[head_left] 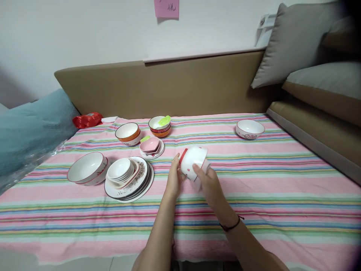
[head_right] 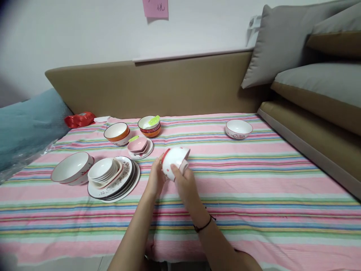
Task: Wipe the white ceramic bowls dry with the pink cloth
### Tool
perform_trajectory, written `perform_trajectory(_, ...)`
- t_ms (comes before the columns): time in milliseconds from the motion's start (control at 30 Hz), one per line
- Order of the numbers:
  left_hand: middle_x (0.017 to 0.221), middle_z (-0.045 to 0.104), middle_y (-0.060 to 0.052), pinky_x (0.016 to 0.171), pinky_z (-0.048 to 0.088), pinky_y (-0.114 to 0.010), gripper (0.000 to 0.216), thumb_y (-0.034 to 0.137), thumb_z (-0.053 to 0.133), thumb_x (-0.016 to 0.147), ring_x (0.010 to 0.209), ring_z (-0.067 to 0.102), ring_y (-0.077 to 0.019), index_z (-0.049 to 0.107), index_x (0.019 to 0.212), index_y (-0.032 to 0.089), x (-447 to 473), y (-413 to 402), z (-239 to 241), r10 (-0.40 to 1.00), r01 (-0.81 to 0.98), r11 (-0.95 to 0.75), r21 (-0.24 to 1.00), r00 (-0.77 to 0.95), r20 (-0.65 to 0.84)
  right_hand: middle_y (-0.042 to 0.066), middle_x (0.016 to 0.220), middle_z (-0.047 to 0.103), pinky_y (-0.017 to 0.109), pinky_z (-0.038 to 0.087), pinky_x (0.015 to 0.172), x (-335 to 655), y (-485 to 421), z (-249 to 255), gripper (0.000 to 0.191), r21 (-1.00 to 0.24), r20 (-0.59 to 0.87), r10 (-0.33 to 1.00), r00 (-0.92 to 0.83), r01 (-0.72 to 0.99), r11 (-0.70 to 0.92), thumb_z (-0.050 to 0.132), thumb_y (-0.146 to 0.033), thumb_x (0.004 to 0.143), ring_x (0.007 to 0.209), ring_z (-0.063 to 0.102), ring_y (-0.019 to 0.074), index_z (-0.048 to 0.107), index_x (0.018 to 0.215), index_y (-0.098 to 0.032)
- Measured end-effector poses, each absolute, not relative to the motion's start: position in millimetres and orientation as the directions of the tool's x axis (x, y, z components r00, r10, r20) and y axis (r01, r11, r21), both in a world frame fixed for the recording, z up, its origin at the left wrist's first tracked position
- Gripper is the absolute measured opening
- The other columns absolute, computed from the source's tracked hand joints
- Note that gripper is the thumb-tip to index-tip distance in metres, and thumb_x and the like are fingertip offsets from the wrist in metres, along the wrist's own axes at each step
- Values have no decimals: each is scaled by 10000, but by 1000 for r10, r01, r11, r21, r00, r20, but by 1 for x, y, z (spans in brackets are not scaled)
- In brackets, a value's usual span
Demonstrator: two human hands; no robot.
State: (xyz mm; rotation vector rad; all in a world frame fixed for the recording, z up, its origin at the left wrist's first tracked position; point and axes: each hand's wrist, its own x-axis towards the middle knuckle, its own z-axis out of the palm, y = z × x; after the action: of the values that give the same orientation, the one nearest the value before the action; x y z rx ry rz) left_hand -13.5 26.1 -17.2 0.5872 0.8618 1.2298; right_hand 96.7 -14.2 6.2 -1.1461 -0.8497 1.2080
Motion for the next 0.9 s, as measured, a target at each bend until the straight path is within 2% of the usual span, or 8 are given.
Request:
perform_trajectory(100,776,690,-68,686,534,-335,557,611,487,836,677,652,-200,633,1103,145,-18,28,-15,905,-692,408,596,221,-362,130,1056,730,423,502,917,93,-16,-5,353,-925,256,965,-50,279,260,522,-308,884,1033,659,284,651,1172,-150)
perform_trajectory(233,762,713,-78,829,535,-373,471,508,498,844,792,687,-243,671,1070,132,-18,32,-16,893,-795,353,494,129,-431,203,1332,586,502,414,1065,77,-17,-21,482,-674,292,895,-336,592,442,478,-155,840,1236,559,308,559,1311,-96)
perform_trajectory(333,811,731,-49,889,518,-350,397,436,521,843,875,691,-232,685,1065,150,-17,35,-17,932,-792,234,564,18,-361,159,1374,563,506,364,1110,61,-20,-25,467,-803,277,932,-232,477,357,473,-246,894,1290,515,296,540,1346,-154)
perform_trajectory(433,975,735,-61,931,489,-332,402,451,579,826,1003,663,-231,686,1069,150,-21,34,-16,971,-683,134,718,-55,-233,101,1302,631,453,422,1068,57,-21,-17,470,-995,91,991,-97,41,95,471,-473,921,1249,553,273,582,1296,-212)
perform_trajectory(533,1210,671,-60,985,438,-304,386,406,641,815,1150,595,-221,670,1135,193,-26,30,-15,989,-461,26,887,-120,-91,108,1178,695,414,531,920,66,-16,-4,556,-884,-187,979,-74,-421,-201,506,-618,858,1128,633,275,635,1181,-184)
perform_trajectory(633,1345,590,-62,1028,391,-285,431,366,682,803,1255,520,-225,639,1210,230,-27,28,-16,996,-311,-15,950,-93,-15,94,1118,717,393,564,822,79,-9,8,478,-700,-270,961,-54,-675,-234,609,-552,817,1035,672,264,646,1129,-192)
perform_trajectory(767,1386,553,-58,966,439,-273,565,388,691,799,1225,546,-207,530,1330,285,-23,29,-17,997,-406,55,912,-33,-75,69,1042,738,392,558,814,90,-7,12,378,-745,-264,960,90,-651,-143,721,-401,746,936,692,252,668,1054,-188)
perform_trajectory(900,956,703,-72,652,523,-288,588,610,502,847,694,660,-164,550,1264,199,-25,29,-14,945,-618,303,726,96,-313,100,1010,740,431,519,902,93,-9,2,317,-991,60,995,82,-114,69,584,-384,857,974,680,268,678,1053,-154)
